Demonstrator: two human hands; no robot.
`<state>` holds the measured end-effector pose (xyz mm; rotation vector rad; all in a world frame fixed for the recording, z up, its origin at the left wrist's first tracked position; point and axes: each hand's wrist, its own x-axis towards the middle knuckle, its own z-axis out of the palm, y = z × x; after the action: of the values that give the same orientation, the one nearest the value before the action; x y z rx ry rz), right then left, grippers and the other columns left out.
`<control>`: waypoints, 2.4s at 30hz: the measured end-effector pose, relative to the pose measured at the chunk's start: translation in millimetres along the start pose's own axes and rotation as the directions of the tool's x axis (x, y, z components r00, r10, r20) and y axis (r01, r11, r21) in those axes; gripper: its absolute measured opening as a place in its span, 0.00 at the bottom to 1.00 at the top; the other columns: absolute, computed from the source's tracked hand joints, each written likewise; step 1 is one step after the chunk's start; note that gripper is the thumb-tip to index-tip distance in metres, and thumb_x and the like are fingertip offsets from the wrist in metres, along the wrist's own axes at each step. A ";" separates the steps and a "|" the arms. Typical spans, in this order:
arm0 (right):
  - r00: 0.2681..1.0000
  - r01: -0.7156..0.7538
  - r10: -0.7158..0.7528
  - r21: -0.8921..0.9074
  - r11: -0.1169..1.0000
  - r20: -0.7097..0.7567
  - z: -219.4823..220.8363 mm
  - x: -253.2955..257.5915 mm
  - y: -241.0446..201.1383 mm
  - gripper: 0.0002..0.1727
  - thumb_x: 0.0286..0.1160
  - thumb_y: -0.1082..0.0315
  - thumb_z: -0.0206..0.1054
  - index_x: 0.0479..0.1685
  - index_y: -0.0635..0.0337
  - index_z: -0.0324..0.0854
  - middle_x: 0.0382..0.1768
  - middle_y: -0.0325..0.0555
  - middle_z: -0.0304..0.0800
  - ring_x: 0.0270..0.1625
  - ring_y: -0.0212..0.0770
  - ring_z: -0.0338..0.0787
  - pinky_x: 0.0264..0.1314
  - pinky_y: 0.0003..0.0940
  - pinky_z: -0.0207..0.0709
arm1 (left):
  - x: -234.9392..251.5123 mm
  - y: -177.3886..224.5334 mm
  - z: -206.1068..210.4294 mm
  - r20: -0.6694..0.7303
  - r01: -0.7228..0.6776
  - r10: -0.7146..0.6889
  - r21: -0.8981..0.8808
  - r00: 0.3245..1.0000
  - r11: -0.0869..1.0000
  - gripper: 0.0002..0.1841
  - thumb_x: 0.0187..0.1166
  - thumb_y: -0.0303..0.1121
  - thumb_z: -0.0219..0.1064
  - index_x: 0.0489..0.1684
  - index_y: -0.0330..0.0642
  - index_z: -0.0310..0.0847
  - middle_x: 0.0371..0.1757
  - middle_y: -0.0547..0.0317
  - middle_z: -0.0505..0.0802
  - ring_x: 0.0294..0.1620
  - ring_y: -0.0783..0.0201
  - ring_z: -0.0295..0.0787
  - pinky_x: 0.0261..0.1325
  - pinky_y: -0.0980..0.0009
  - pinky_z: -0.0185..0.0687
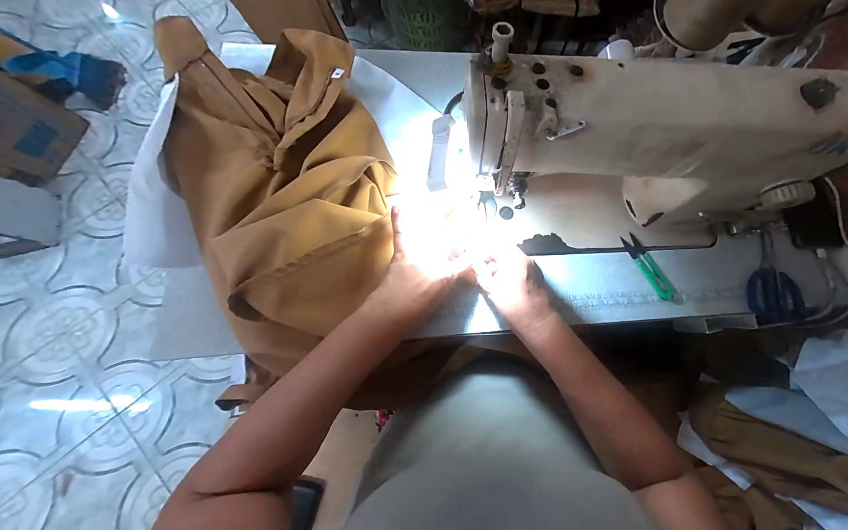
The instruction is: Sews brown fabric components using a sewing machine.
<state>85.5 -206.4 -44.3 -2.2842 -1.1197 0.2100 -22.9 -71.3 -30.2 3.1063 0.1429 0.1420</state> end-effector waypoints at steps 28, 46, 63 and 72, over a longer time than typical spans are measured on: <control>0.987 0.123 -0.135 -0.144 0.982 -0.081 12.5 22.0 15.7 0.18 0.75 0.65 0.72 0.60 0.63 0.88 0.60 0.62 0.88 0.62 0.61 0.88 0.59 0.55 0.84 | 5.2 -19.8 6.4 -0.133 0.157 -0.163 -0.058 0.978 0.986 0.23 0.83 0.28 0.65 0.76 0.57 0.82 0.83 0.48 0.78 0.89 0.39 0.61 0.83 0.20 0.34; 0.986 -0.154 0.162 0.556 0.817 0.035 -16.4 4.4 19.3 0.18 0.73 0.79 0.68 0.61 0.68 0.74 0.32 0.51 0.83 0.21 0.39 0.81 0.24 0.37 0.80 | -81.6 -147.0 -71.5 0.394 0.610 -0.467 -0.554 0.792 0.566 0.11 0.85 0.30 0.64 0.59 0.41 0.87 0.45 0.49 0.94 0.46 0.54 0.89 0.53 0.45 0.81; 0.993 -0.108 0.101 -0.118 0.987 -0.064 13.7 -18.5 12.2 0.17 0.75 0.66 0.72 0.55 0.70 0.84 0.46 0.63 0.91 0.46 0.58 0.95 0.47 0.52 0.88 | -7.7 1.5 36.2 -0.201 0.007 -0.085 -0.360 0.976 0.933 0.19 0.85 0.44 0.66 0.64 0.42 0.88 0.58 0.49 0.95 0.58 0.48 0.93 0.64 0.46 0.85; 0.901 -0.427 0.384 0.581 0.693 0.204 -16.5 2.2 22.4 0.10 0.87 0.65 0.64 0.43 0.65 0.78 0.19 0.40 0.78 0.15 0.28 0.76 0.21 0.24 0.77 | 21.5 11.0 36.6 -0.153 0.084 -0.121 -0.231 0.981 0.969 0.20 0.69 0.49 0.78 0.56 0.50 0.90 0.55 0.49 0.92 0.55 0.42 0.90 0.52 0.36 0.81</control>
<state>108.3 -222.6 -43.1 -1.8836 -0.4366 0.7237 2.8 -81.1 -64.4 2.8527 0.2717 0.3861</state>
